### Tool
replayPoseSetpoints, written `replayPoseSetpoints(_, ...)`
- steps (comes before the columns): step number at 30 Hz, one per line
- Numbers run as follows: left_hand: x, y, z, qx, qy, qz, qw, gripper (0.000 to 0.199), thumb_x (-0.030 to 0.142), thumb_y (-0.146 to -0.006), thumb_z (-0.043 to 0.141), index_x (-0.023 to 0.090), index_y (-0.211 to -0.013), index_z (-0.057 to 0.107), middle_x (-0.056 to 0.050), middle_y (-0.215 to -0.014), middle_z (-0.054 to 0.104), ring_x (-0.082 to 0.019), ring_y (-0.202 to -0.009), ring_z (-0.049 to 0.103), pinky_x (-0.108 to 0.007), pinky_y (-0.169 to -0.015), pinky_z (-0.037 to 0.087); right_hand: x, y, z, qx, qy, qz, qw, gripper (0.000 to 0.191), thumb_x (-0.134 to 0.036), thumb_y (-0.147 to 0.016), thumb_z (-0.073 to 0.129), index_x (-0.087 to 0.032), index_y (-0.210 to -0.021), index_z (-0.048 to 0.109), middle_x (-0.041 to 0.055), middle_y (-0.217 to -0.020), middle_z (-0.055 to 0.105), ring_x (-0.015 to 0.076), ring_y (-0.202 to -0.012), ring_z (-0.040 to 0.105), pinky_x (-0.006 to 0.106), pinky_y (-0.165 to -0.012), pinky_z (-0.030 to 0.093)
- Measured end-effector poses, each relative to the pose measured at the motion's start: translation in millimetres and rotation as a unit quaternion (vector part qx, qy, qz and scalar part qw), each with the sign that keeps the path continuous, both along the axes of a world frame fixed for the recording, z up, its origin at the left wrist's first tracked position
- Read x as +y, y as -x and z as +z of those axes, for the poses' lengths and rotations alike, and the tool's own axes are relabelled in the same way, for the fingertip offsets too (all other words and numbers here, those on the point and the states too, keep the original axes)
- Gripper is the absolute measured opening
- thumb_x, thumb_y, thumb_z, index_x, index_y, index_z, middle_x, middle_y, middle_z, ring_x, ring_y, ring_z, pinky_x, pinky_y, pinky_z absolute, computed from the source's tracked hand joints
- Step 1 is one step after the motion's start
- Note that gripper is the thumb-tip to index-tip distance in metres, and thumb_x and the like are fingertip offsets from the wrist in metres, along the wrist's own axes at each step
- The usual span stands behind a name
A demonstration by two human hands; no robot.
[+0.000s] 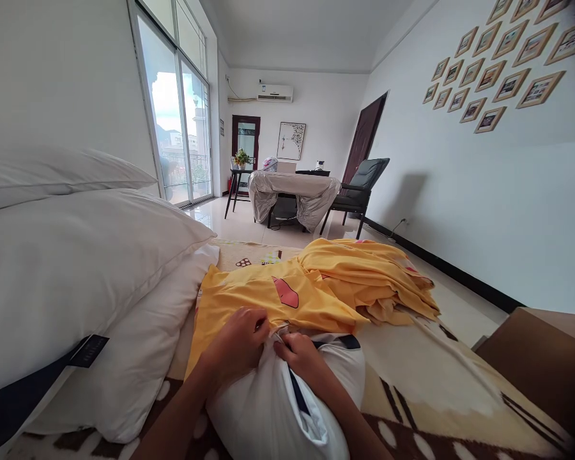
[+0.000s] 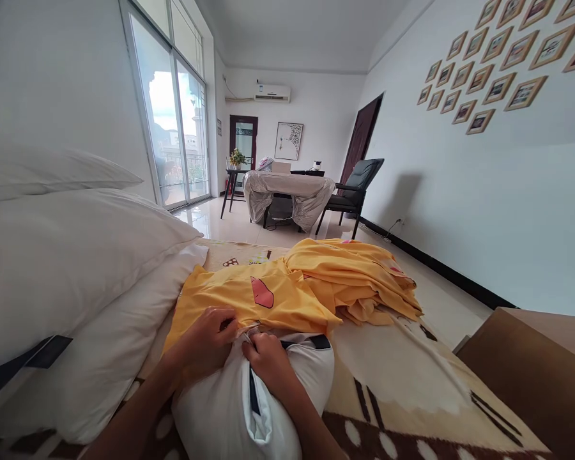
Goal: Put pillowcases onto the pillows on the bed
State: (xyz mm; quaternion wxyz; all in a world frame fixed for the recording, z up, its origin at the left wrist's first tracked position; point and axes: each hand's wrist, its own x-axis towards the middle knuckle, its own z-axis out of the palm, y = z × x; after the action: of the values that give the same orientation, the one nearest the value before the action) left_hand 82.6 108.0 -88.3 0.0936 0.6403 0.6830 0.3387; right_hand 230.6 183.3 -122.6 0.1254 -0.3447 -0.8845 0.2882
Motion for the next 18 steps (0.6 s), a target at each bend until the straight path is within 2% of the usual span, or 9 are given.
replayPoseSetpoints(3, -9, -7, 7.6, 0.069, -0.041, -0.013, 0.997, 0.027, 0.023, -0.09, 0.038, 0.017, -0.064, 0.042, 0.0, -0.072, 0.052, -0.013, -0.069, 0.043, -0.028, -0.065, 0.029, 2, 0, -1.2, 0.016, 0.015, 0.002, 1.0, 0.03, -0.022, -0.084, 0.047, -0.017, -0.057, 0.037, 0.0027, -0.063, 0.056, 0.0113, -0.06, 0.038, 0.027, -0.059, 0.019)
replayPoseSetpoints(6, -11, -8, 11.2, 0.133, -0.071, -0.006, 0.989, 0.026, 0.019, -0.09, 0.039, 0.017, -0.065, 0.047, -0.002, -0.078, 0.055, -0.015, -0.075, 0.047, -0.03, -0.069, 0.031, 6, 0, -2.4, 0.035, 0.023, -0.003, 0.999, 0.031, -0.023, -0.083, 0.047, -0.018, -0.055, 0.033, 0.0003, -0.058, 0.049, 0.011, -0.059, 0.036, 0.027, -0.058, 0.019)
replayPoseSetpoints(9, -4, -4, 6.6, 0.172, -0.071, 0.023, 0.982, 0.024, 0.019, -0.089, 0.043, 0.018, -0.066, 0.05, -0.003, -0.078, 0.055, -0.018, -0.077, 0.049, -0.031, -0.07, 0.033, 14, -3, -1.7, 0.06, 0.04, -0.008, 0.997, 0.03, -0.025, -0.081, 0.045, -0.018, -0.054, 0.034, -0.0006, -0.056, 0.045, 0.0115, -0.058, 0.038, 0.026, -0.058, 0.02)
replayPoseSetpoints(12, 1, 1, 1.6, 0.184, -0.051, 0.026, 0.981, 0.013, 0.022, -0.087, 0.046, 0.018, -0.077, 0.053, -0.005, -0.085, 0.056, -0.019, -0.081, 0.05, -0.032, -0.072, 0.036, 22, -8, -0.8, 0.077, 0.058, -0.009, 0.995, 0.029, -0.032, -0.08, 0.043, -0.018, -0.055, 0.037, -0.0005, -0.058, 0.045, 0.0121, -0.059, 0.039, 0.026, -0.058, 0.023)
replayPoseSetpoints(14, 2, 0, 2.0, 0.202, -0.051, 0.009, 0.978, 0.006, 0.019, -0.085, 0.047, 0.018, -0.084, 0.053, -0.005, -0.091, 0.056, -0.02, -0.084, 0.051, -0.031, -0.073, 0.037, 27, -10, -1.8, 0.091, 0.069, -0.007, 0.993, 0.03, -0.037, -0.08, 0.042, -0.018, -0.056, 0.039, -0.0004, -0.058, 0.044, 0.0124, -0.06, 0.039, 0.025, -0.058, 0.025)
replayPoseSetpoints(18, -5, -10, 7.6, 0.244, -0.025, -0.042, 0.969, 0.013, 0.011, -0.084, 0.043, 0.02, -0.079, 0.052, -0.002, -0.089, 0.057, -0.018, -0.084, 0.053, -0.029, -0.07, 0.037, 33, -12, -6.1, 0.11, 0.077, -0.006, 0.991, 0.032, -0.042, -0.076, 0.043, -0.019, -0.055, 0.038, -0.0011, -0.056, 0.04, 0.0121, -0.058, 0.037, 0.026, -0.057, 0.025)
